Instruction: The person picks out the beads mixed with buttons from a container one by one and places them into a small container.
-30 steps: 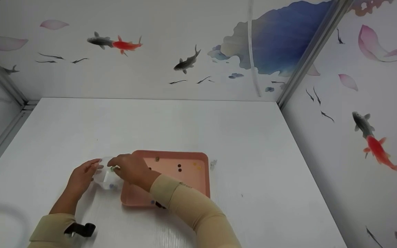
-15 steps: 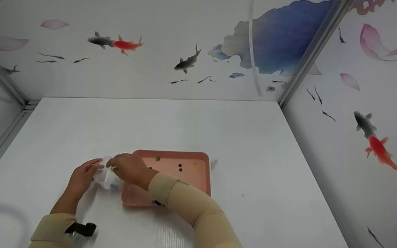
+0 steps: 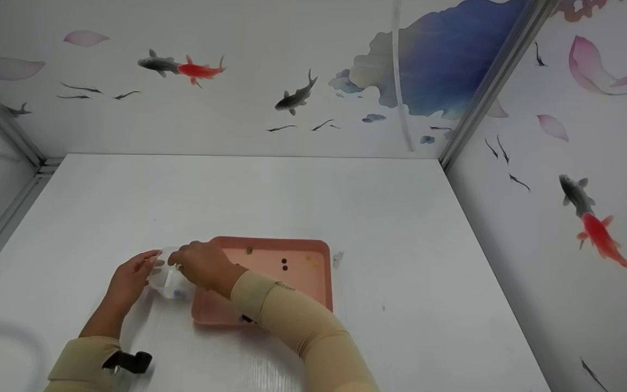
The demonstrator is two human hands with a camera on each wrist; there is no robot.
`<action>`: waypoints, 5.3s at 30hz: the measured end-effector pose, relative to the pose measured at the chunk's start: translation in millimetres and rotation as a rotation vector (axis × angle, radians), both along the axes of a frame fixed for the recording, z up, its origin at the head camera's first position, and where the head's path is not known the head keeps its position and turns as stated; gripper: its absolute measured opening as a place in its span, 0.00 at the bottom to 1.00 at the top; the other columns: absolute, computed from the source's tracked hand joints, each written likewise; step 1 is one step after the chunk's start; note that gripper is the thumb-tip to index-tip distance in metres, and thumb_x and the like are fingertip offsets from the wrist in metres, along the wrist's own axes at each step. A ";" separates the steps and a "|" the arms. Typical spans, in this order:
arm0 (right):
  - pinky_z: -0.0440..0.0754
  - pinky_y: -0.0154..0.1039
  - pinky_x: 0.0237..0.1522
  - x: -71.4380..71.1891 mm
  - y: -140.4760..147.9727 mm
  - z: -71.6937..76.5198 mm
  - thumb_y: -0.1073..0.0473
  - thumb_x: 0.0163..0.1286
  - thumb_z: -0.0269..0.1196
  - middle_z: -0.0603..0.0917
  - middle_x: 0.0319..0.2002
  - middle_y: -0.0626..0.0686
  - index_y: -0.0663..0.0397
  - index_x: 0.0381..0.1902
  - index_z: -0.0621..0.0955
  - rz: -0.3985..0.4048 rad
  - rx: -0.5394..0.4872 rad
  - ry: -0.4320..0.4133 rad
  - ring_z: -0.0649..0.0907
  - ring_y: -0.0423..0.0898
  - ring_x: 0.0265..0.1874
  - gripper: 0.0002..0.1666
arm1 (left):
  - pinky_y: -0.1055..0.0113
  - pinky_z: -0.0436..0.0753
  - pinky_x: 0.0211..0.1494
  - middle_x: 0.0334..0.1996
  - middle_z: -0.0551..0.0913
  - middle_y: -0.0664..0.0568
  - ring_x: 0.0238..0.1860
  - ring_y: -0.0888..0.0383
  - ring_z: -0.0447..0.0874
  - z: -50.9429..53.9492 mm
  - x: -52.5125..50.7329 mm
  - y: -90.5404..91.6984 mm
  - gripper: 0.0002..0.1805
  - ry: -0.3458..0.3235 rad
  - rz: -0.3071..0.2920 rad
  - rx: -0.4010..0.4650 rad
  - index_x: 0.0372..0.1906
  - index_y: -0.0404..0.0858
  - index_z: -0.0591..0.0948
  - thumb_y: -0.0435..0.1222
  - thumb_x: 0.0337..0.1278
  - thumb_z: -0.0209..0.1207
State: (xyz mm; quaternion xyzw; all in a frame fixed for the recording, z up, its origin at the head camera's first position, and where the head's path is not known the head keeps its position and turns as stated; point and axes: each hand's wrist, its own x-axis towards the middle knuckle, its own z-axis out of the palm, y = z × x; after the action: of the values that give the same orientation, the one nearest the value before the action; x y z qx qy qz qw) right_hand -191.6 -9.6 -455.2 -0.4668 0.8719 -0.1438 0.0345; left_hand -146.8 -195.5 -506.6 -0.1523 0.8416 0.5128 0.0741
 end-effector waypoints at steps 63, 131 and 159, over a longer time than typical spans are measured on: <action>0.66 0.59 0.66 6.5 16.6 -2.7 0.33 0.72 0.50 0.64 0.72 0.48 0.37 0.71 0.67 -0.027 0.070 0.302 0.61 0.50 0.73 0.34 | 0.43 0.60 0.72 0.68 0.67 0.38 0.70 0.40 0.61 -0.9 1.1 0.4 0.23 0.027 -0.003 0.011 0.67 0.37 0.69 0.43 0.76 0.43; 0.71 0.56 0.63 -14.6 77.0 -1.4 0.45 0.70 0.60 0.71 0.67 0.56 0.52 0.68 0.71 -0.264 -0.327 0.023 0.72 0.53 0.66 0.33 | 0.44 0.59 0.72 0.69 0.65 0.37 0.71 0.38 0.57 -0.9 1.1 1.0 0.26 0.008 -0.023 -0.051 0.69 0.37 0.67 0.46 0.77 0.41; 0.66 0.56 0.68 -19.9 96.2 -8.2 0.46 0.72 0.58 0.69 0.69 0.55 0.49 0.70 0.68 -0.373 -0.459 -0.268 0.66 0.54 0.70 0.32 | 0.45 0.60 0.72 0.70 0.65 0.38 0.71 0.38 0.59 -0.6 1.7 1.1 0.24 0.008 0.001 -0.023 0.69 0.37 0.67 0.45 0.77 0.41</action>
State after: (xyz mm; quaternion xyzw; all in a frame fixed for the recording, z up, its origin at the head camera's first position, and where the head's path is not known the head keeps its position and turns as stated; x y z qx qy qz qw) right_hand -211.5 86.6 -463.3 -0.2717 0.8748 -0.4008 0.0158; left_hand -145.0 -194.4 -507.1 -0.1515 0.8478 0.5036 0.0687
